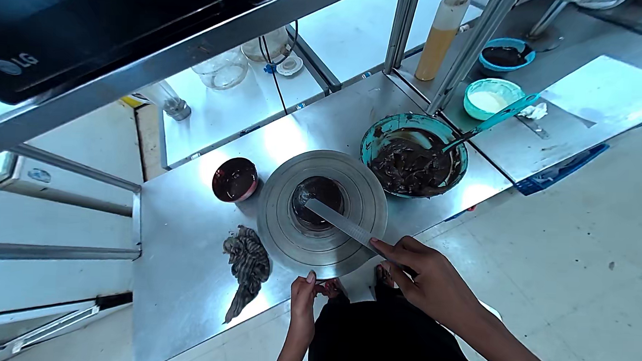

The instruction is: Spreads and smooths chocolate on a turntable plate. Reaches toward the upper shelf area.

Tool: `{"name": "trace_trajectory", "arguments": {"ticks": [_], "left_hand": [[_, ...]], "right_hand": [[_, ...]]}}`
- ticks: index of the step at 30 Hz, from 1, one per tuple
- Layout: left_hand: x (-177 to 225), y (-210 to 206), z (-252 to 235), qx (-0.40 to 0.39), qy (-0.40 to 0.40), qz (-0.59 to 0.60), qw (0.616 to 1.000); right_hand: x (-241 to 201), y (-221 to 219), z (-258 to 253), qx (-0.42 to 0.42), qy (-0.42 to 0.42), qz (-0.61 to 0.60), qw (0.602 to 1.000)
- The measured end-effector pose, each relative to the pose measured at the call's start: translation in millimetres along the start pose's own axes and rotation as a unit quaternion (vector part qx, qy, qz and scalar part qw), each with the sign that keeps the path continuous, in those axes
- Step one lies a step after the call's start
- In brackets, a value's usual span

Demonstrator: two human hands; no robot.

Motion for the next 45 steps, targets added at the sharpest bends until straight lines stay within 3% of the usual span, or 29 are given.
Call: {"name": "trace_trajectory", "arguments": {"ticks": [16, 22, 25, 27, 30, 32, 34, 36, 40, 45], "left_hand": [[3.1, 1.2, -2.2, 0.008, 0.005, 0.01, 1.0], [7.9, 4.5, -6.7, 0.069, 0.043, 0.044, 0.996], [23.0, 7.2, -15.1, 0.129, 0.05, 0.085, 0.987], [33.1, 11.5, -20.1, 0.178, 0.057, 0.102, 0.977], [37.5, 13.1, -21.0, 0.197, 0.055, 0.102, 0.973], [29.3, 3.9, -13.4, 0.167, 0.056, 0.109, 0.978], [22.7, -7.9, -5.1, 0.142, 0.051, 0.124, 0.981], [17.1, -12.5, -0.2, 0.137, 0.045, 0.138, 0.98], [14.2, -10.9, 1.4, 0.126, 0.046, 0.13, 0.982], [9.3, 0.9, -0.7, 0.085, 0.051, 0.065, 0.993]], "right_hand": [[-1.9, -3.6, 1.2, -0.005, -0.002, -0.009, 1.0], [-12.1, -10.0, 6.6, -0.032, 0.016, -0.02, 0.999], [-14.5, -17.2, 9.6, -0.092, 0.014, -0.133, 0.987], [-12.6, -17.2, 9.6, -0.146, -0.006, -0.276, 0.95], [8.8, 5.0, 2.6, -0.11, -0.055, -0.382, 0.916], [45.6, 27.5, -6.3, -0.007, -0.104, -0.335, 0.936], [92.3, 40.6, -13.8, 0.104, -0.116, -0.184, 0.971], [132.1, 37.9, -10.3, 0.173, -0.121, -0.014, 0.977], [157.1, 23.0, 32.2, 0.187, -0.14, 0.129, 0.964], [144.4, 28.3, 107.0, 0.13, -0.166, 0.089, 0.973]]}}
Point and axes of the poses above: each hand's wrist, its own z-axis away from the middle knuckle, its own y-axis out of the back of the hand, x = y × z, the point moved 8 cm from there along -z, towards the middle knuckle, and after that the axes turned 7 degrees about -y, right-handed, at the moved point
